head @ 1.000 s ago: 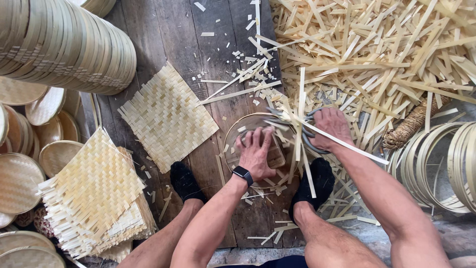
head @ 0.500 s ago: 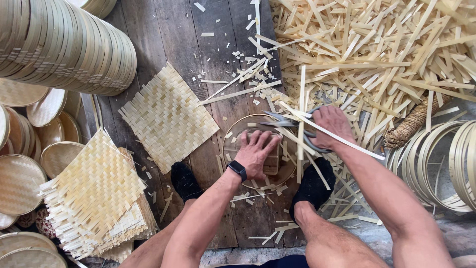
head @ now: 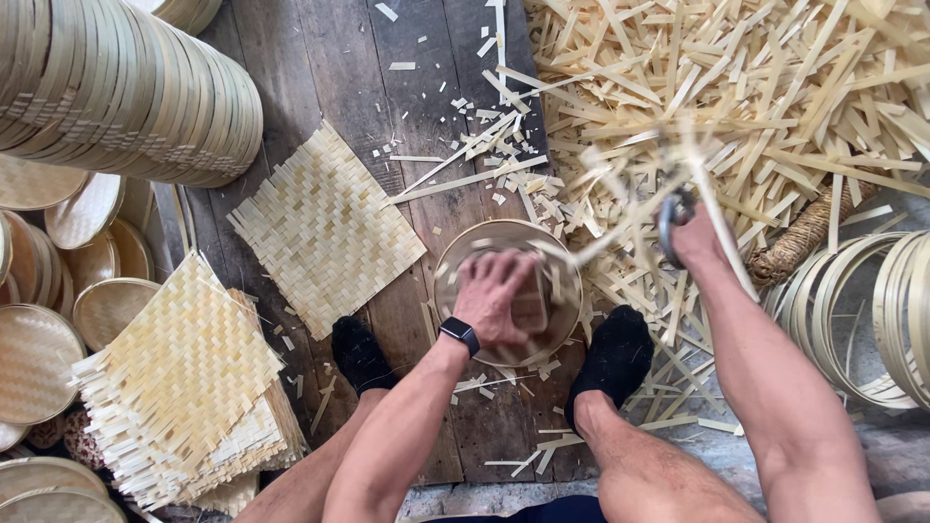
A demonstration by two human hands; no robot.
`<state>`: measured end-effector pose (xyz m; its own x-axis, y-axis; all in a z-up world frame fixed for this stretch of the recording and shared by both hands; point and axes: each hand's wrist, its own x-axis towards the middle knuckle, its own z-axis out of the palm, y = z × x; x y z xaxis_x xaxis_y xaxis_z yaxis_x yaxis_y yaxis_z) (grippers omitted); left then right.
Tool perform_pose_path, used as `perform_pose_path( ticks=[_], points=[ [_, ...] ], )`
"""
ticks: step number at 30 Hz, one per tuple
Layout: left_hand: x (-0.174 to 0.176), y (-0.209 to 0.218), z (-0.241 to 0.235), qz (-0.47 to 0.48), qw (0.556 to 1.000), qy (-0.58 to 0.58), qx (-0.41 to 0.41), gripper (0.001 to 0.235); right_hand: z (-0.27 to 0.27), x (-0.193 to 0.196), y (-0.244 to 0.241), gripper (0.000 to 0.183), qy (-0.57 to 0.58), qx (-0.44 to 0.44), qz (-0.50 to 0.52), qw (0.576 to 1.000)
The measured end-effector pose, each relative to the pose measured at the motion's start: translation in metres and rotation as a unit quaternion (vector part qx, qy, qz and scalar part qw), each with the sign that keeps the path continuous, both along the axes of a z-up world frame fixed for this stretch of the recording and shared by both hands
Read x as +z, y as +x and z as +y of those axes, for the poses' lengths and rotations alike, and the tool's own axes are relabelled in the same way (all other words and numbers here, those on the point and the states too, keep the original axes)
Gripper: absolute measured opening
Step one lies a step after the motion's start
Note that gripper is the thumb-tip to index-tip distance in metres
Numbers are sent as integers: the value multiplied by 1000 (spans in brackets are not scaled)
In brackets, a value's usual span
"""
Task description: The person assembles a circular bamboo basket by fitting a woven square mat into a mold, securing it with a bamboo ring, and trimming the excess material with shears.
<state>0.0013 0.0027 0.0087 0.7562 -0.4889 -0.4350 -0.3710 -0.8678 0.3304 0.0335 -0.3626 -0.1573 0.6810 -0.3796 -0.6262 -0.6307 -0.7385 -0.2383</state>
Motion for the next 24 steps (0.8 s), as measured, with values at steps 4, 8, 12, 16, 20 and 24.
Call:
perform_pose_path(
  ticks=[4, 8, 12, 16, 20, 24],
  points=[
    [-11, 4, -7, 107, 947, 36, 301, 123, -42, -52, -35, 72, -99, -54, 41, 993],
    [-61, 15, 27, -28, 934, -98, 344, 80, -21, -23, -67, 64, -147, 58, 98, 983],
    [-114, 51, 36, -60, 932, -184, 307, 52, 47, 26, -75, 40, 155, -69, 130, 977],
    [-127, 78, 13, 29, 933, -107, 343, 39, 99, 36, -66, 39, 324, -4, -155, 933],
    [-139, 86, 10, 54, 920, -120, 370, 41, 111, 36, -59, 30, 355, -134, -53, 924],
    [-150, 82, 9, 40, 901, -129, 413, 42, 107, 35, -46, 27, 348, -168, -9, 922]
  ],
)
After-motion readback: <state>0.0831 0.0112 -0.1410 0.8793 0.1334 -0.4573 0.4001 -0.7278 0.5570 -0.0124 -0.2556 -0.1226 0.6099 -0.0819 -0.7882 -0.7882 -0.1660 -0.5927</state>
